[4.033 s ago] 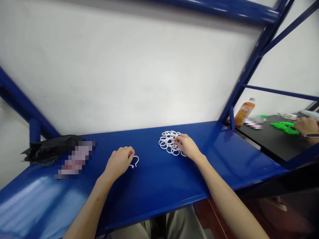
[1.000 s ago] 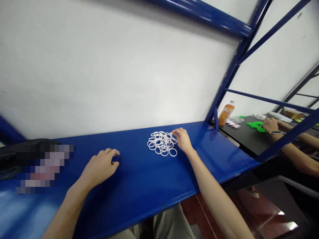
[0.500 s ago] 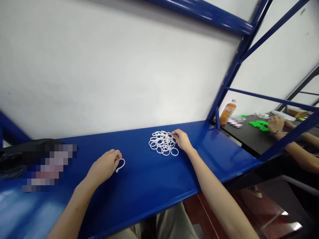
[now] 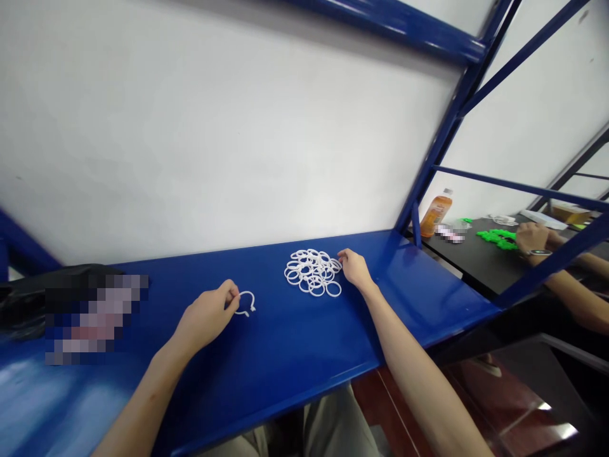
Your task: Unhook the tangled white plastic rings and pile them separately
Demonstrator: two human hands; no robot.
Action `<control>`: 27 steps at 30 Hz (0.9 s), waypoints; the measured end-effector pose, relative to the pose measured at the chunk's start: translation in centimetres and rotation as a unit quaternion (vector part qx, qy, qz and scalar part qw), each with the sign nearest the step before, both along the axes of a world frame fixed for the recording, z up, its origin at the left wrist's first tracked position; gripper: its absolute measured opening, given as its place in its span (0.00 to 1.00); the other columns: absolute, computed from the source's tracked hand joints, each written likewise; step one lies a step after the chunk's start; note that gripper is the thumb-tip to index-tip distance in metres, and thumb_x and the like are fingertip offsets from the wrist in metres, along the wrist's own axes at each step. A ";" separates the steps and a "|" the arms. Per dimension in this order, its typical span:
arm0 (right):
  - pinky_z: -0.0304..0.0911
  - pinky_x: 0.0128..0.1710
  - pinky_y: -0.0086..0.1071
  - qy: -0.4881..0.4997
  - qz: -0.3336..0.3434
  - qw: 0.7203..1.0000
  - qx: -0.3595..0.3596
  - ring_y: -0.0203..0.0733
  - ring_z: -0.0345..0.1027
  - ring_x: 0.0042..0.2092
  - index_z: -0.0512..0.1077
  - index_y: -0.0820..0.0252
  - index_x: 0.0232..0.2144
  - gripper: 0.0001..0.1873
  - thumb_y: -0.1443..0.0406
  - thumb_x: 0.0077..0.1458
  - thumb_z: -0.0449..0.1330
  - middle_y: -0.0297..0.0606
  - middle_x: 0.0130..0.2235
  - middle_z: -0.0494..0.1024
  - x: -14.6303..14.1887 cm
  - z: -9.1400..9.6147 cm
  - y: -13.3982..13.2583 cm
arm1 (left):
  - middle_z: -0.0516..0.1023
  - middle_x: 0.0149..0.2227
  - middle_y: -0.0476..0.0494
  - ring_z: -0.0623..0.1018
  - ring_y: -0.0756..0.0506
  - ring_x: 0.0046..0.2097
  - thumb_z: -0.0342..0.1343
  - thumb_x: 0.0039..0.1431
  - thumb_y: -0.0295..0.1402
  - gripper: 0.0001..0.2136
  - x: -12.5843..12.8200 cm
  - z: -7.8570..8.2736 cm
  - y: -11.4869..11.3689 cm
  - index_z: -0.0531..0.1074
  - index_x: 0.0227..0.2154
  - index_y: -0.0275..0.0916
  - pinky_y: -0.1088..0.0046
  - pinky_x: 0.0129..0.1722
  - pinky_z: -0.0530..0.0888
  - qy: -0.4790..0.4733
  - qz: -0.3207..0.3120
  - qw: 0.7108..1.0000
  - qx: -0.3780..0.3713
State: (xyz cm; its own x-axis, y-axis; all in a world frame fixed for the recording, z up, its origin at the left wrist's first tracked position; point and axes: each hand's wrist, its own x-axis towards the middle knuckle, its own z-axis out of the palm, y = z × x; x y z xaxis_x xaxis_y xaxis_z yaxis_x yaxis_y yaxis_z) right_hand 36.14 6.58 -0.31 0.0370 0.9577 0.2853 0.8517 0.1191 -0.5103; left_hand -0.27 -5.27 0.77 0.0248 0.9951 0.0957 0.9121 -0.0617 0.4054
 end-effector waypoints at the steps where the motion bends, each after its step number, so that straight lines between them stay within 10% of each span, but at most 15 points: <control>1: 0.64 0.42 0.27 0.001 0.002 1.000 -0.001 0.39 0.76 0.41 0.75 0.62 0.45 0.18 0.77 0.60 0.50 0.40 0.40 0.83 -0.1 0.1 -0.1 | 0.78 0.30 0.50 0.76 0.45 0.32 0.46 0.63 0.39 0.07 0.2 0.0 0.0 0.66 0.36 0.45 0.72 0.31 0.64 0.001 -0.001 1.000 0.000; 13: 0.63 0.52 0.42 -0.026 -0.003 0.996 0.082 0.51 0.69 0.50 0.74 0.65 0.47 0.17 0.73 0.64 0.48 0.53 0.47 0.77 -0.9 1.2 -1.4 | 0.70 0.21 0.53 0.72 0.46 0.26 0.43 0.66 0.42 0.12 2.5 0.1 -0.5 0.71 0.36 0.46 0.73 0.28 0.59 -0.011 -0.019 1.000 0.012; 20: 0.70 0.47 0.36 0.084 0.379 0.913 0.123 0.38 0.71 0.42 0.71 0.55 0.52 0.15 0.69 0.63 0.56 0.42 0.51 0.72 -7.8 1.6 -6.6 | 0.73 0.22 0.53 0.73 0.47 0.27 0.45 0.64 0.51 0.19 3.6 0.7 -0.6 0.74 0.34 0.43 0.73 0.31 0.64 -0.150 -0.027 0.988 -0.008; 27: 0.70 0.45 0.32 0.133 0.483 0.862 0.083 0.35 0.72 0.39 0.73 0.57 0.44 0.08 0.61 0.66 0.57 0.41 0.50 0.73 -10.7 1.4 -9.3 | 0.72 0.22 0.53 0.72 0.48 0.27 0.47 0.63 0.51 0.20 4.5 0.1 -0.7 0.74 0.30 0.41 0.74 0.29 0.67 -0.233 -0.129 0.960 -0.081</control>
State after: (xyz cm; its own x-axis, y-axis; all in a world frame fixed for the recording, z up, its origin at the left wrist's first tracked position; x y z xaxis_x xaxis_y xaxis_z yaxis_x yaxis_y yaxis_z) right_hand 25.46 -2.70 1.11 -0.6698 0.5252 0.5249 0.1702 0.7967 -0.5799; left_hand 4.23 -5.94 0.92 0.2649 0.9643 0.0007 0.5922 -0.1633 0.7890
